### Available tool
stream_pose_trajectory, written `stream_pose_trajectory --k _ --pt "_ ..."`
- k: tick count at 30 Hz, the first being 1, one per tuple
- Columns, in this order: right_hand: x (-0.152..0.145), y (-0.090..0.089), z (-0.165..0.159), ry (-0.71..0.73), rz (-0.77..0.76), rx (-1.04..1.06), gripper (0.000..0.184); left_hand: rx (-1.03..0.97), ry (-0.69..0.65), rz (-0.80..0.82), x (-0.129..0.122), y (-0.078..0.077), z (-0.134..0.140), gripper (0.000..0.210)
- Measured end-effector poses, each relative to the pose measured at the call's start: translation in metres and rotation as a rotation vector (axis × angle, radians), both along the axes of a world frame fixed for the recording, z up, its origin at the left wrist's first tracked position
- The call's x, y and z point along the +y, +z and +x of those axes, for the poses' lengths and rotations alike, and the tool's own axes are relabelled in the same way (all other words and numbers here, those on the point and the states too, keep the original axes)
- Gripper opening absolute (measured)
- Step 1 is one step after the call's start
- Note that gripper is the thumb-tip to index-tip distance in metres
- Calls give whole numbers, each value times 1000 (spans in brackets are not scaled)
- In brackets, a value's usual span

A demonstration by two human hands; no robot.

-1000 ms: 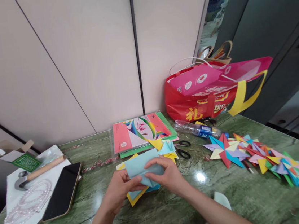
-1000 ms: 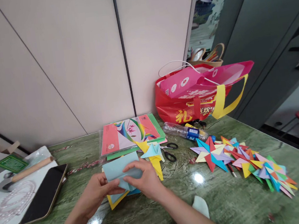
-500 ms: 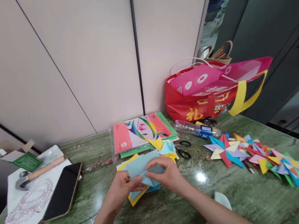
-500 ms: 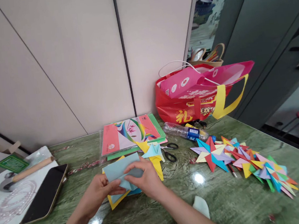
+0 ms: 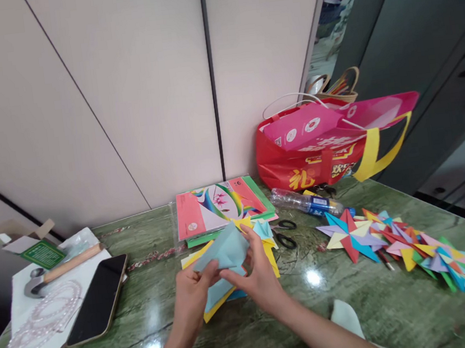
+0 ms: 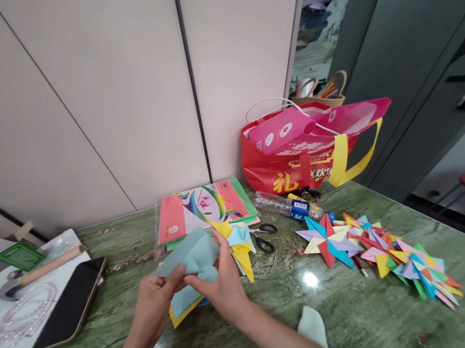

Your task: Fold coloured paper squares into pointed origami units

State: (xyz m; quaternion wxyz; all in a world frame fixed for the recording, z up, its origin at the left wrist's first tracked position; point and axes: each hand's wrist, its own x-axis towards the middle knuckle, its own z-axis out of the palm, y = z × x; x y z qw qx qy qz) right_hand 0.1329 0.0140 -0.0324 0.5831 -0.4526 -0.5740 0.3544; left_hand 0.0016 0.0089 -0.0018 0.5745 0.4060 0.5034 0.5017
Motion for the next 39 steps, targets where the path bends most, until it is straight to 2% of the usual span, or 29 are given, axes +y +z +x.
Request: stream_pose_trajectory --k 4,8,12,18,23,26,30,32,35,39 --pt "0 -2 -4 -17 -40 95 80 -122 -76 39 -3 -3 6 26" --pt "1 0 -4 -13 -61 114 76 -174 -92 25 -4 -5 8 28" --pt "3 -1 -3 -7 -76 162 72 -196 -60 -2 -2 -7 8 27" --pt "7 -5 0 73 -121 243 70 -199 13 -65 0 -5 5 27" --pt "8 -6 1 169 -151 303 66 -213 11 -85 0 -2 3 23" --pt "8 -5 3 224 -152 279 62 -221 -14 -96 1 1 1 21" --pt "11 -5 6 167 -126 190 60 -231 -47 -92 4 8 -13 18" --pt "14 -4 9 106 -85 179 59 -143 -68 -88 6 12 -23 19" --pt "15 -1 12 11 -12 167 49 127 -122 -73 10 14 -35 17" --pt "12 3 15 -76 80 49 34 493 -379 -85 11 10 -40 13"
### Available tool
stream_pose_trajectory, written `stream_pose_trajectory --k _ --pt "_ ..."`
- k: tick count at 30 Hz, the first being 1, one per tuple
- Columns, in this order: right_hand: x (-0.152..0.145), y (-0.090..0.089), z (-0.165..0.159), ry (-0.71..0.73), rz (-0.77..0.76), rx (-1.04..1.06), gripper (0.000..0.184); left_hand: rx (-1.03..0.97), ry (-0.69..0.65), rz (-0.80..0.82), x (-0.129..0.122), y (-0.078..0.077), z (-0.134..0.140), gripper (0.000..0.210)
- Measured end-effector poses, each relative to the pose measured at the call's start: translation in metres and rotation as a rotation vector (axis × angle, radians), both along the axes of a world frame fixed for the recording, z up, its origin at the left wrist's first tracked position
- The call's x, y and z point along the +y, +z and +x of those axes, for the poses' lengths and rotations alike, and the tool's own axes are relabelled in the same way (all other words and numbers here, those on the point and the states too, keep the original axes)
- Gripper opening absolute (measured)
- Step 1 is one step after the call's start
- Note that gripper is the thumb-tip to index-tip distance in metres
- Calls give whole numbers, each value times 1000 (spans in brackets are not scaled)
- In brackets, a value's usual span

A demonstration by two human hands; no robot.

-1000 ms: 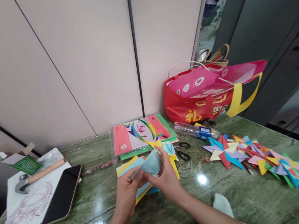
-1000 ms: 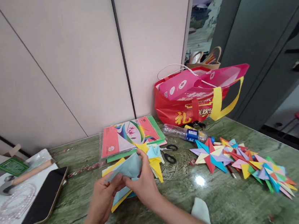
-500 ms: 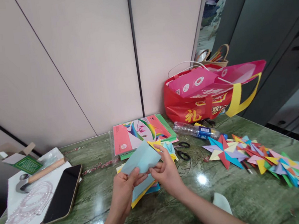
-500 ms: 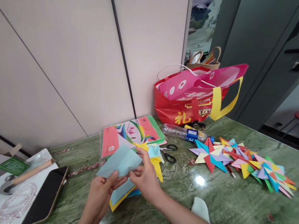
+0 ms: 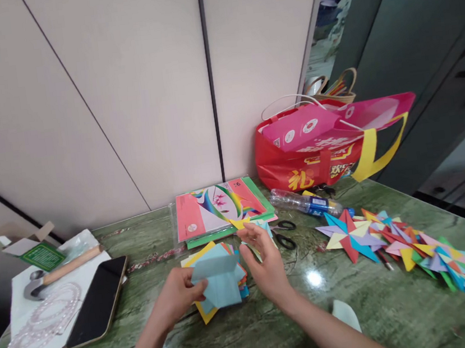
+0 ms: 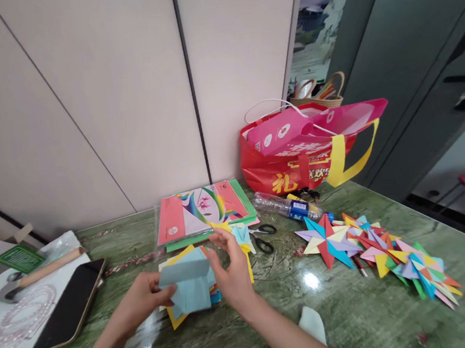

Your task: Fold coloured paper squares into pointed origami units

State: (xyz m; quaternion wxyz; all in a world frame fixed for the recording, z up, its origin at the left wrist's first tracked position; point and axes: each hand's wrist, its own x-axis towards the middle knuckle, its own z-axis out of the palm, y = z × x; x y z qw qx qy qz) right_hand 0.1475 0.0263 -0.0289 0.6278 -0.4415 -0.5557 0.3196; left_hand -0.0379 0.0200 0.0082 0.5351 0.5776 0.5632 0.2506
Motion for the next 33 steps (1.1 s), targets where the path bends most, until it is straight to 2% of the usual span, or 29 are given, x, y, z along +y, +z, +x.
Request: stream_pose_trajectory --k 2,4,6,8,11,15,19,22,26,29,33 --pt "-4 3 -1 79 30 -81 34 80 -151 6 -1 -3 2 13" --pt "-8 5 -2 224 49 -161 38 115 -249 28 -3 -7 4 9" --pt "-11 6 -5 355 36 -248 39 155 -263 63 -5 -10 6 3" --pt "-13 5 -7 413 4 -332 30 185 -224 99 -6 -12 7 5" --pt "-10 0 -9 355 -53 -351 15 124 -175 124 -4 -11 8 13" --pt "-3 -6 -8 299 -193 -114 22 2 -73 96 -2 -7 12 29" --pt "-1 -6 -6 351 -195 -26 27 -42 33 63 -3 -8 17 39" --pt "-2 -3 -5 401 -139 -82 30 -87 50 44 -3 -9 17 40" --pt "-4 1 -4 463 -142 -85 23 -82 62 45 -1 -8 15 41" --pt "-3 1 -4 443 -217 -41 20 -30 59 90 0 -9 14 40" --pt "1 -3 -5 462 -380 139 19 -3 36 95 -2 -8 15 38"
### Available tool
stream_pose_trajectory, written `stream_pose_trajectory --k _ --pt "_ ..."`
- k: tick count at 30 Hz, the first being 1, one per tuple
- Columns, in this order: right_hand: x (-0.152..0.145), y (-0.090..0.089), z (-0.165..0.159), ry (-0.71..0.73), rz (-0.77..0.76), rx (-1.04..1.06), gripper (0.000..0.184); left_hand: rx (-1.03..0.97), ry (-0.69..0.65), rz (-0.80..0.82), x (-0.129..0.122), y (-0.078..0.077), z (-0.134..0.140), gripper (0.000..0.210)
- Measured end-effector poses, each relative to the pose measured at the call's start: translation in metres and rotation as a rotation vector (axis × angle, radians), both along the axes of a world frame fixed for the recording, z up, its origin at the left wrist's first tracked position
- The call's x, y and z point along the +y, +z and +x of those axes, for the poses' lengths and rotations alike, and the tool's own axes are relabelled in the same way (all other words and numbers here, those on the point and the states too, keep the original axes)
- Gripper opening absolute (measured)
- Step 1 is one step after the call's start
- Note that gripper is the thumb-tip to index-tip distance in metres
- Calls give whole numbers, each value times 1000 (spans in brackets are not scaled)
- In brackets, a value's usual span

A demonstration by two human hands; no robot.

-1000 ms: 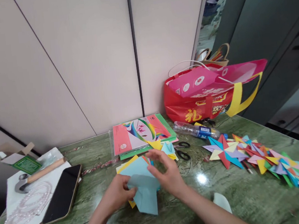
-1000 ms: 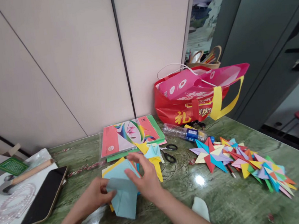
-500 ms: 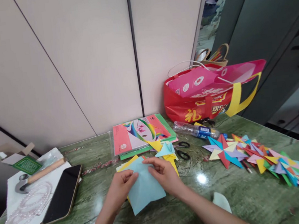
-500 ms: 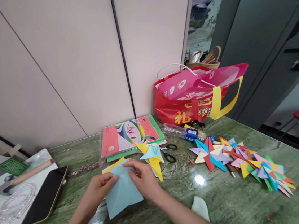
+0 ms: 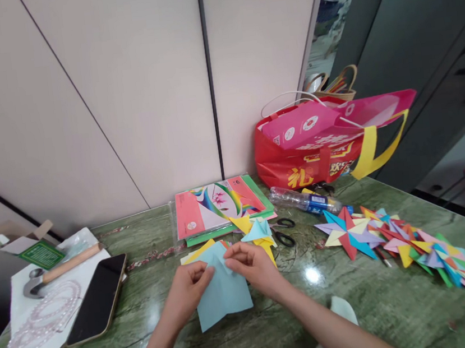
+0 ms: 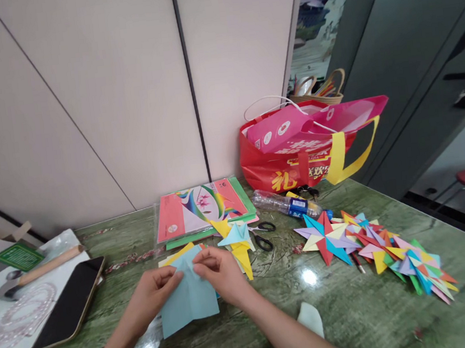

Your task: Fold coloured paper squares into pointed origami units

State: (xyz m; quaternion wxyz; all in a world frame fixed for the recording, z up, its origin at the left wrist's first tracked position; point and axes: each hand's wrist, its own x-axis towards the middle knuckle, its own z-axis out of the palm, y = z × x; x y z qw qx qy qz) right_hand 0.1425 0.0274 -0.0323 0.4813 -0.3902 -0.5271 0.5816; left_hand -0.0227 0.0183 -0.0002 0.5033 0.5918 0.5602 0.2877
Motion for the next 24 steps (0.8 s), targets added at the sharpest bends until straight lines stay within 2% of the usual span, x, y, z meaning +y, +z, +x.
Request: stream_pose_trajectory --k 3,10,16,24 --pt "2 -2 -1 46 -75 77 24 10 -4 9 -1 2 1 38" --pt "1 -1 1 98 -88 51 27 25 -27 10 -2 6 5 37" --pt "3 -4 0 31 -195 79 41 24 -54 14 -3 7 7 38" --pt "3 -4 0 -4 -207 65 44 -31 -6 -24 -4 8 7 34"
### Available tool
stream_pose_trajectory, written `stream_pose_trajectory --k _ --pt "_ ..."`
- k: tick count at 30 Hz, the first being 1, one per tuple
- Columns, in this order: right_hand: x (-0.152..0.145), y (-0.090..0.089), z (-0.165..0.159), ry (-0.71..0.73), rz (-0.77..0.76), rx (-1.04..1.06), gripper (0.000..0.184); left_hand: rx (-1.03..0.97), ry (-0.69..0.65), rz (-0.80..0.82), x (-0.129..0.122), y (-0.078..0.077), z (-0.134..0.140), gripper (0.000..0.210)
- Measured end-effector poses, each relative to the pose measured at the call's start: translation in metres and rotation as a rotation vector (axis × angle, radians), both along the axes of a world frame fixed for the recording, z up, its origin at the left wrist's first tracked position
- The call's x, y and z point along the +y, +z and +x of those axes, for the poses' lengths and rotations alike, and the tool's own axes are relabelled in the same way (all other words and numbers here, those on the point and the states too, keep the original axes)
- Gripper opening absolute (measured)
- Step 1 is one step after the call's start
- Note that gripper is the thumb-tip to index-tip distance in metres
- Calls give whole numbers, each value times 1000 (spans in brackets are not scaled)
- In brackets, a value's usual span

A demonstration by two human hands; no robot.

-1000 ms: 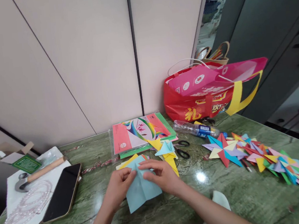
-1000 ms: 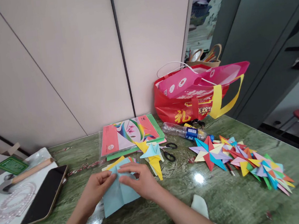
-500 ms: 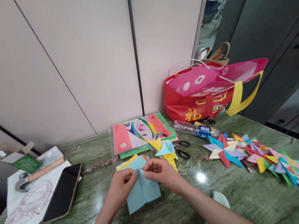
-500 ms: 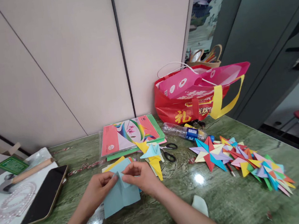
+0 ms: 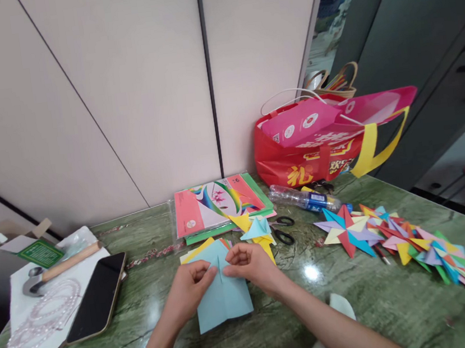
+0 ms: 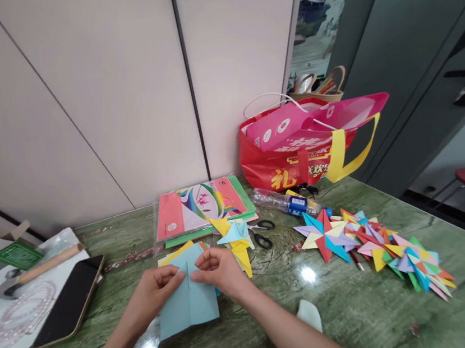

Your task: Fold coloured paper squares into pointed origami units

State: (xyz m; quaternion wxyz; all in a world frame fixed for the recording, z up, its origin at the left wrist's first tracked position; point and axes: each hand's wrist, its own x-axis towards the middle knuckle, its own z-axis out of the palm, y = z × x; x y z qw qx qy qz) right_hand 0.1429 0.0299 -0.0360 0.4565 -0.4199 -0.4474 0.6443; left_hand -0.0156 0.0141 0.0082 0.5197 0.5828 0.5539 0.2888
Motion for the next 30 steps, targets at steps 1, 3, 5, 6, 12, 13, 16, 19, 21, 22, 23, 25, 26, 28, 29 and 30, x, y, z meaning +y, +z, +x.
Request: stream_pose_trajectory --k 1,3,5,6,12,13,16,19,21,22,23,25,26,28,29,30 --pt "0 0 0 -6 1 0 43 -2 3 -3 0 0 0 33" --pt "0 1 0 -22 10 0 42 0 2 -17 0 1 0 30" --pt "0 2 0 -35 21 2 42 -5 3 -43 0 1 0 28" --pt "0 2 0 -36 27 3 41 -13 7 -58 0 1 1 28" --pt "0 4 0 -24 41 -6 41 -69 40 -84 -2 2 2 27" --pt "0 5 0 -28 41 -11 41 -70 43 -83 -2 2 2 27" --pt "0 4 0 -35 48 -18 40 -70 46 -96 -1 0 2 29" --pt "0 3 0 -34 61 -30 39 -70 61 -112 -1 -4 2 30" --pt "0 2 0 -32 68 -40 38 -83 82 -125 -1 -6 3 31" --pt "0 2 0 -31 71 -45 37 -93 94 -131 -1 -6 3 32" --pt "0 2 0 -28 73 -48 37 -105 106 -135 -1 -7 3 32" --pt "1 1 -1 -28 74 -52 36 -125 124 -143 -2 -7 4 33" --pt "1 1 -1 -31 73 -54 36 -136 131 -148 -2 -7 5 33" --pt "1 1 -1 -36 67 -50 35 -154 138 -163 -2 -7 6 34" --pt "1 1 -1 -38 64 -45 35 -162 142 -168 -2 -6 7 35" --pt "1 1 -1 -40 65 -43 35 -167 144 -170 -2 -6 7 35"
